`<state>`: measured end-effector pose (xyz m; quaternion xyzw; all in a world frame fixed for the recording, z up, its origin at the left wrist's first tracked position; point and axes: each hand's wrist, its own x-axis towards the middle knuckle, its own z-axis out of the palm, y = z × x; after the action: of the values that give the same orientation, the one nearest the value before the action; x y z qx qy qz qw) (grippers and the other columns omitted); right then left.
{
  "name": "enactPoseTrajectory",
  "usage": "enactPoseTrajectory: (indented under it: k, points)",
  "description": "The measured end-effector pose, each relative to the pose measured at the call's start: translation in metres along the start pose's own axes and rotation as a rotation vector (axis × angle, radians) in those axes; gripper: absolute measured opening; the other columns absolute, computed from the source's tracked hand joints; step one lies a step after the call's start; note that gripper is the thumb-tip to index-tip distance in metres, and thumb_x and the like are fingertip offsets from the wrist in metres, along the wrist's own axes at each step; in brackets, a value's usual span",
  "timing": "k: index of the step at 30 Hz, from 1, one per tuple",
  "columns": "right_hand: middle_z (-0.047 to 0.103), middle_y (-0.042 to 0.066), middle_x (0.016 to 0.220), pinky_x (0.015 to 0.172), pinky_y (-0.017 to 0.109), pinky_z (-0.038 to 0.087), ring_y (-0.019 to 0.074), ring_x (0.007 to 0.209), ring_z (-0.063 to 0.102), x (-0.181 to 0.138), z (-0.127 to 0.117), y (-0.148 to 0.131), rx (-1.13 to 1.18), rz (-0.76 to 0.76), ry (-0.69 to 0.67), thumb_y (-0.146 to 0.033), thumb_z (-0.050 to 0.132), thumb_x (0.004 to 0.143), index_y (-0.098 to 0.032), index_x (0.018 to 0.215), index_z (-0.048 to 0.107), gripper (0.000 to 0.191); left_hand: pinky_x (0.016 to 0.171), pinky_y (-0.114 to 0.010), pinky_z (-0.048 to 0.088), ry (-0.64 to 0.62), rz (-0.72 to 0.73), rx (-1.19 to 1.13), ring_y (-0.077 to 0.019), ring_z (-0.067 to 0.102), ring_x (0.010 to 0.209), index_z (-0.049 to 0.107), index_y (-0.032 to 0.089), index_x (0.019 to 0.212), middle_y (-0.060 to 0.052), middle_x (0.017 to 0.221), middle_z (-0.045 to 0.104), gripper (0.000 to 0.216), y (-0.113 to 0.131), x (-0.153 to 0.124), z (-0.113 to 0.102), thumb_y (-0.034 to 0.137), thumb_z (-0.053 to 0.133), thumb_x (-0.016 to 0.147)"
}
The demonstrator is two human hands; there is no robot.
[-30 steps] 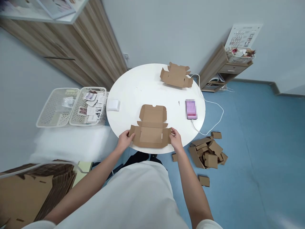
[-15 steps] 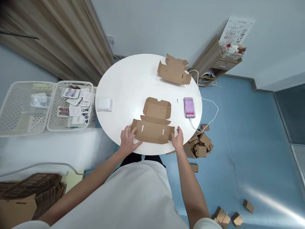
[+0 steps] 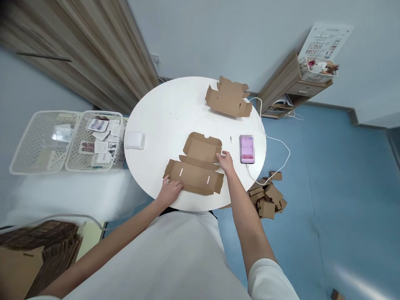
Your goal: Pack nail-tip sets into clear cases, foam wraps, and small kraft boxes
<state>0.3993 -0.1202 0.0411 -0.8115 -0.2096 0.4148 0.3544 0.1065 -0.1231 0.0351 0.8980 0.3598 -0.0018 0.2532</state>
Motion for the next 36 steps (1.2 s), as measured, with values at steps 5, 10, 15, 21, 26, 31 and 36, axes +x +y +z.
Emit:
enactPoseTrajectory:
  k: [5, 10, 15, 21, 26, 31, 36]
  points:
    - [0.066, 0.004, 0.086, 0.066, 0.031, 0.051, 0.0146, 0.067, 0.062, 0.028, 0.02, 0.007, 0.071, -0.006, -0.09, -0.027, 0.055, 0.071, -0.018, 0.098, 0.053, 0.029, 0.1, -0.047, 0.021, -0.032, -0.027, 0.06, -0.0155, 0.058, 0.072, 0.063, 0.022, 0.083, -0.003, 0.077, 0.062, 0.034, 0.005, 0.004, 0.003, 0.003, 0.035, 0.077]
    - [0.067, 0.003, 0.079, 0.062, 0.031, 0.052, 0.0148, 0.061, 0.063, 0.03, 0.025, 0.01, 0.117, -0.039, -0.143, -0.023, 0.053, 0.072, -0.02, 0.093, 0.055, 0.022, 0.094, -0.038, 0.033, -0.085, -0.04, 0.095, -0.0165, 0.06, 0.081, 0.061, 0.02, 0.092, -0.007, 0.09, 0.064, 0.038, 0.009, 0.01, 0.004, 0.0, 0.033, 0.076]
    - [0.068, 0.003, 0.077, 0.06, 0.032, 0.053, 0.0154, 0.06, 0.064, 0.022, 0.02, -0.001, 0.165, -0.039, -0.191, -0.02, 0.052, 0.072, -0.019, 0.09, 0.054, 0.019, 0.093, -0.039, 0.036, -0.064, -0.092, 0.108, -0.0246, 0.048, 0.112, 0.046, 0.02, 0.121, -0.013, 0.125, 0.049, 0.046, 0.015, 0.019, -0.008, 0.012, 0.043, 0.076]
    - [0.067, 0.002, 0.076, 0.062, 0.03, 0.052, 0.0138, 0.06, 0.063, 0.005, 0.016, -0.01, 0.167, -0.064, -0.267, -0.022, 0.05, 0.075, -0.019, 0.093, 0.054, 0.018, 0.106, -0.051, 0.003, -0.074, -0.104, 0.273, -0.0329, -0.004, 0.134, 0.01, 0.015, 0.139, -0.014, 0.147, 0.008, 0.102, 0.022, 0.046, -0.029, 0.028, 0.068, 0.057]
    - [0.063, 0.01, 0.103, 0.08, 0.038, 0.048, 0.0206, 0.09, 0.062, -0.015, 0.01, -0.012, -0.093, -0.176, -0.228, -0.03, 0.046, 0.078, -0.017, 0.111, 0.05, 0.036, 0.104, -0.055, -0.003, -0.129, -0.056, 0.315, -0.0334, -0.008, 0.133, 0.012, 0.017, 0.139, -0.014, 0.147, 0.01, 0.109, 0.017, 0.058, -0.028, 0.029, 0.072, 0.05]
    - [0.015, 0.013, 0.146, 0.106, 0.047, 0.012, 0.0293, 0.134, 0.008, -0.054, 0.016, -0.007, -0.775, -0.693, -0.152, -0.046, 0.061, 0.065, -0.014, 0.138, 0.016, 0.092, 0.103, -0.057, 0.0, -0.081, -0.041, 0.286, -0.0341, -0.003, 0.133, 0.02, 0.017, 0.138, -0.014, 0.144, 0.019, 0.099, 0.019, 0.055, -0.026, 0.024, 0.069, 0.052]
    - [0.011, 0.012, 0.146, 0.106, 0.05, 0.0, 0.0279, 0.135, -0.001, -0.083, 0.045, 0.015, -1.218, -0.817, -0.308, -0.044, 0.07, 0.055, -0.016, 0.14, 0.003, 0.112, 0.103, -0.057, 0.002, -0.051, -0.038, 0.259, -0.0342, 0.0, 0.133, 0.025, 0.019, 0.136, -0.014, 0.144, 0.021, 0.097, 0.019, 0.04, -0.032, 0.028, 0.07, 0.051]
